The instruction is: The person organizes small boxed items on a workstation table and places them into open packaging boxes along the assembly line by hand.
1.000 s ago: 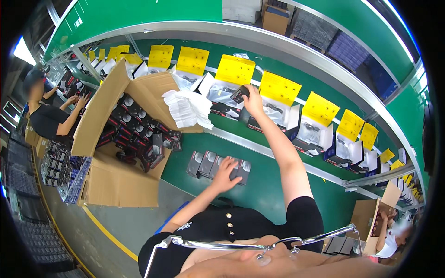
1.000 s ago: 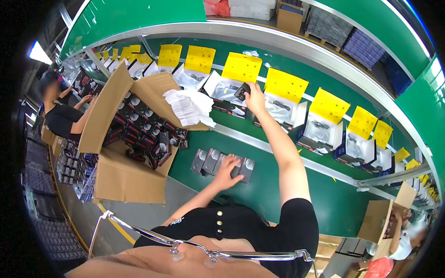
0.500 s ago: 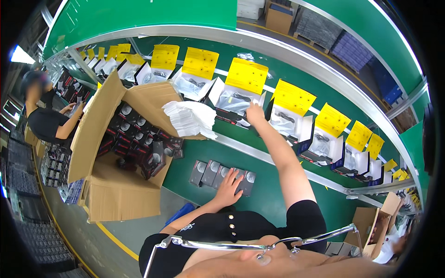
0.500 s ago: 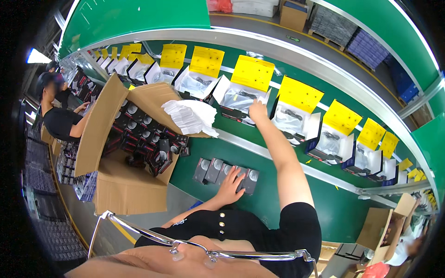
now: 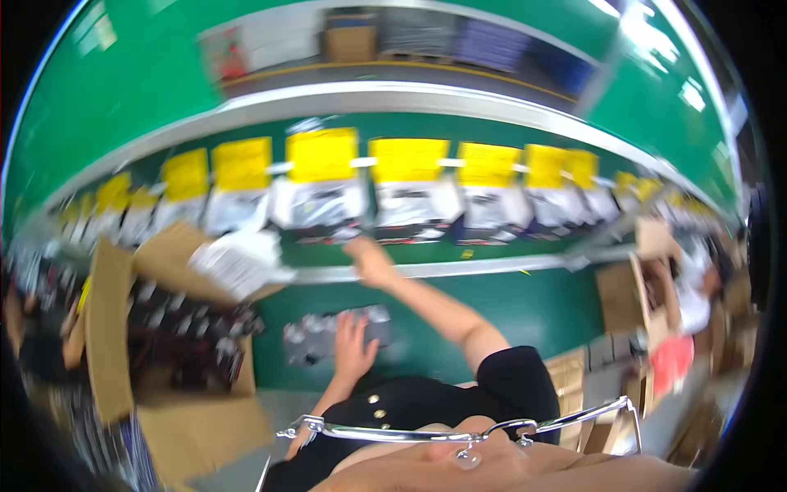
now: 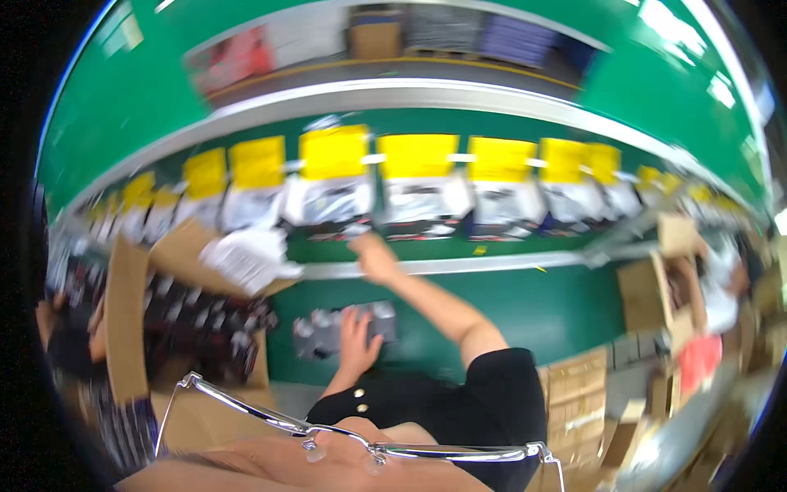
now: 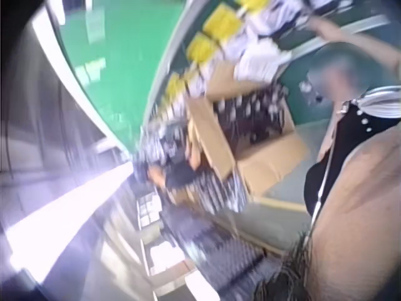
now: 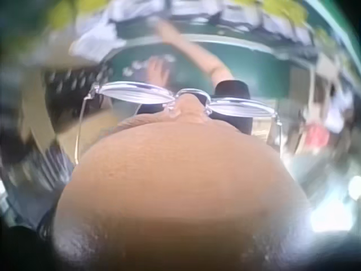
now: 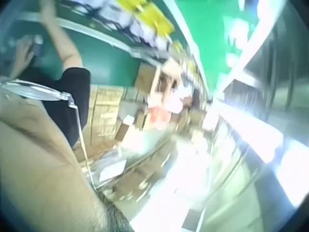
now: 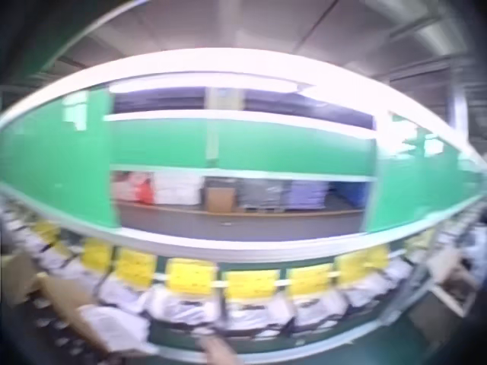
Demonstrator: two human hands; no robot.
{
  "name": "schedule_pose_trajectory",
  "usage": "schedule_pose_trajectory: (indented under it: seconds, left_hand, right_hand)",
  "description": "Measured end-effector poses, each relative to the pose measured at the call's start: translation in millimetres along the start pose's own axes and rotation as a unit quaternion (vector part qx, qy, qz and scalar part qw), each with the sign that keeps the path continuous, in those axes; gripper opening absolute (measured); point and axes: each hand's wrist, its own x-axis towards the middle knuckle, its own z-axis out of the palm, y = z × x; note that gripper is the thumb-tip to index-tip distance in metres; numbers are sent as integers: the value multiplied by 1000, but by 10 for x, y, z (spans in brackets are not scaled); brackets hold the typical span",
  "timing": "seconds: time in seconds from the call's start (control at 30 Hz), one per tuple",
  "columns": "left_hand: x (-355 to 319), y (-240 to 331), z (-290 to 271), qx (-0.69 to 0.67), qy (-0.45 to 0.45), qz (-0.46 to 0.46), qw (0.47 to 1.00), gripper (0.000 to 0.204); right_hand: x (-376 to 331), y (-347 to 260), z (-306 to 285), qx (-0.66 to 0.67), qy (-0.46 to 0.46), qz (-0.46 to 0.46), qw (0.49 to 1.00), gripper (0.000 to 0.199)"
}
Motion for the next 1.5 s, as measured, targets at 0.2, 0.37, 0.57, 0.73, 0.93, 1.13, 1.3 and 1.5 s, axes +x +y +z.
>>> schedule_pose_trajectory:
  seconds: [0.2,0.37,0.57,0.73,0.93,1.13,1.3,1.5]
  left_hand:
    - [-115,-148,247,63,85,-39,994,34]
    - [616,1200,375,133,92,-80,984,33]
    - [970,1426,1295,120,-12,-83,989,30]
    - [965,1695,1706,113,-14,-37,993,27]
    - [862,1804,1585,107,-21,-36,993,26]
    - [620,1702,1827,106,-43,-61,992,30]
    - [538,1955,1710,106,-38,-52,992,29]
    - [566,2225,1495,98,-22,-10,995,27]
  right_hand:
    - [-1789,-500,-259,150,-59,-6,987,74]
    - [-2229,-486,-1146,93,-231,16,968,85]
    - [-2579,185,-1388,-72,-74,-71,992,101]
    - [-2874,408,-1535,-69,-87,-33,993,91]
    - [-2970,106,-1885,-23,-164,1,986,54]
    - [-3309,111,-1793,3,-164,19,986,69]
    - [-3380,4,-1994,33,-127,-11,991,81]
    - [-3231,-274,-2462,68,-177,30,981,64]
